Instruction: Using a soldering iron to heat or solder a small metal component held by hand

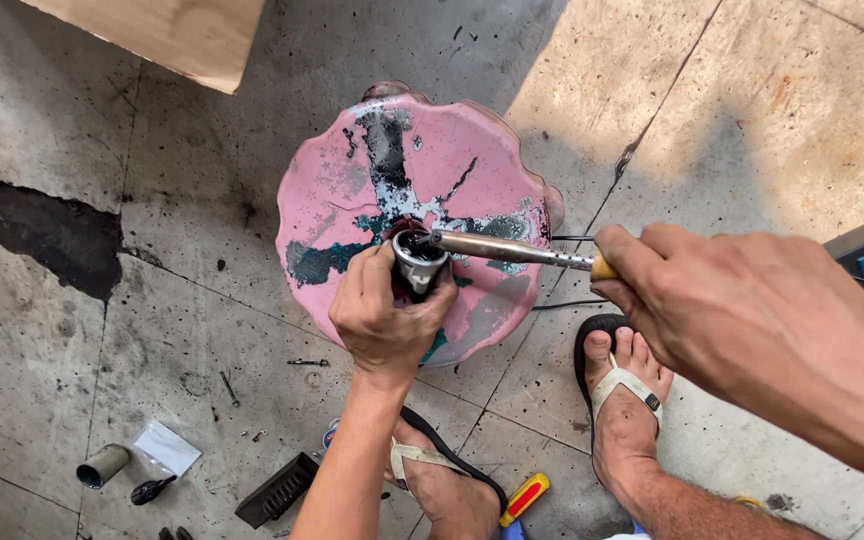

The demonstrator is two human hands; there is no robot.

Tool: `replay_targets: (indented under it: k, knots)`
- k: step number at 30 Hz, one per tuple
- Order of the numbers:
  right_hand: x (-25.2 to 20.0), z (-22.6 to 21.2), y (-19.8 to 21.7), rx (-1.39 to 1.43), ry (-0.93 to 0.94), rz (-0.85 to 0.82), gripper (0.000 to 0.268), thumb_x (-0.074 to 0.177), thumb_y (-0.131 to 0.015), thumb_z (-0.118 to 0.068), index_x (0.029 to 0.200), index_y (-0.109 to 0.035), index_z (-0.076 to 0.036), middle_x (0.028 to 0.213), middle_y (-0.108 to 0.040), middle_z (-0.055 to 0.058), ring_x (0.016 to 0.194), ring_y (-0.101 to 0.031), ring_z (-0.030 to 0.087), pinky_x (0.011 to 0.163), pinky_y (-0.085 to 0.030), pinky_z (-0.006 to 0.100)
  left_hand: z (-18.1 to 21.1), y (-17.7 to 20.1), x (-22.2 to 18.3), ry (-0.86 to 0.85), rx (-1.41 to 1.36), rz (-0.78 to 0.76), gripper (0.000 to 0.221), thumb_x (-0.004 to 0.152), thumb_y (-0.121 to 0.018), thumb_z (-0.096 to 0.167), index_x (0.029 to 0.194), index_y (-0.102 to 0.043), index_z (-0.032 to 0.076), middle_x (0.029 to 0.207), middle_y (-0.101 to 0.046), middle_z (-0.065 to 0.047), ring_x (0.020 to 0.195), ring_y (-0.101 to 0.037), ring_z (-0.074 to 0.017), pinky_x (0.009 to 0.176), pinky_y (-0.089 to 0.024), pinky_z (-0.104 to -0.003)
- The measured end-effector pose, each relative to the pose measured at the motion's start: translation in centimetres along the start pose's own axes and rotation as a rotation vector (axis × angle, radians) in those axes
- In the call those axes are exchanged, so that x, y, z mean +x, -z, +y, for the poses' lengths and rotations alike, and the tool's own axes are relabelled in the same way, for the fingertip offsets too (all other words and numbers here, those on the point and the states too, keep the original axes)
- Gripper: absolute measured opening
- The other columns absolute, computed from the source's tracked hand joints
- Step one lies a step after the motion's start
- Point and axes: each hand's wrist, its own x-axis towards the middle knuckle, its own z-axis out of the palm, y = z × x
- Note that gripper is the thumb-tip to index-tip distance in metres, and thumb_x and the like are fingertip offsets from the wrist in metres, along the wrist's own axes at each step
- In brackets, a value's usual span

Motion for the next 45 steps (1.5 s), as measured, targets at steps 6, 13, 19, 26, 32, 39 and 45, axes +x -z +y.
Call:
replay_targets:
  k: [6,13,19,26,32,39,45]
  knots:
    - [-0.1,-0.3,1.6,0.057,0.064,-0.058,0.028,0.095,-0.053,-0.038,0.114,-0.044,-0.021,0.085,-0.059,-0.002,0.05,-0.066,0.017,0.046,-0.06,0.032,0.7,1.1,0.5,0.014,-0.053,0.015,0.049,0.064,-0.09,0.018,0.105,-0.069,0.0,0.094,-0.07,-0.012,0.068,-0.065,-0.0243,0.062,-0.054,-0.035]
    - [0.4,0.0,-0.6,0.13,0.11,0.088,0.046,0.09,-0.058,-0.046,0.121,-0.041,-0.016,0.088,-0.06,0.001,0.059,-0.073,0.023,0.049,-0.063,0.038,0.2,2.1,0.9,0.139,-0.065,-0.134,0.057,0.063,-0.09,0.018,0.113,-0.07,-0.001,0.114,-0.064,-0.019,0.081,-0.07,-0.0275,0.07,-0.061,-0.034]
    - [0.6,0.0,-1.3,0.133,0.152,0.151,0.041,0.087,-0.061,-0.021,0.121,-0.045,-0.008,0.084,-0.061,0.005,0.055,-0.073,0.019,0.043,-0.064,0.032,2.0,2.8,2.3,0.195,-0.007,-0.245,0.049,0.071,-0.084,0.02,0.108,-0.064,-0.005,0.105,-0.067,-0.018,0.081,-0.068,-0.0281,0.069,-0.058,-0.036]
    - [1.0,0.7,-1.3,0.143,0.216,0.179,0.033,0.088,-0.059,-0.016,0.118,-0.047,-0.006,0.081,-0.061,0.007,0.054,-0.074,0.02,0.043,-0.062,0.034,0.8,1.9,1.3,0.106,0.196,-0.278,0.055,0.072,-0.088,0.028,0.116,-0.07,0.0,0.097,-0.071,-0.014,0.073,-0.068,-0.0198,0.059,-0.059,-0.031]
    - [1.3,1.2,-1.3,0.188,0.216,0.168,0.037,0.088,-0.059,-0.018,0.121,-0.045,-0.008,0.079,-0.061,0.006,0.053,-0.073,0.023,0.045,-0.062,0.037,0.3,1.8,0.7,-0.011,0.178,-0.245,0.06,0.074,-0.086,0.021,0.126,-0.067,-0.001,0.103,-0.07,-0.012,0.076,-0.065,-0.0206,0.063,-0.056,-0.031]
    - [1.4,1.3,0.0,0.283,0.155,-0.002,0.038,0.088,-0.066,-0.026,0.116,-0.046,-0.011,0.082,-0.064,0.006,0.055,-0.073,0.022,0.048,-0.065,0.036,0.5,1.8,0.5,-0.026,0.177,-0.213,0.058,0.078,-0.084,0.023,0.128,-0.065,0.001,0.103,-0.07,-0.012,0.076,-0.065,-0.0217,0.062,-0.055,-0.033]
    - [1.4,1.3,1.0,0.288,0.131,-0.031,0.033,0.09,-0.064,-0.032,0.113,-0.049,-0.014,0.085,-0.067,0.006,0.061,-0.075,0.029,0.052,-0.063,0.042,0.7,1.9,0.5,-0.025,0.158,-0.186,0.059,0.075,-0.085,0.02,0.126,-0.066,-0.001,0.106,-0.07,-0.013,0.078,-0.065,-0.0246,0.067,-0.054,-0.034]
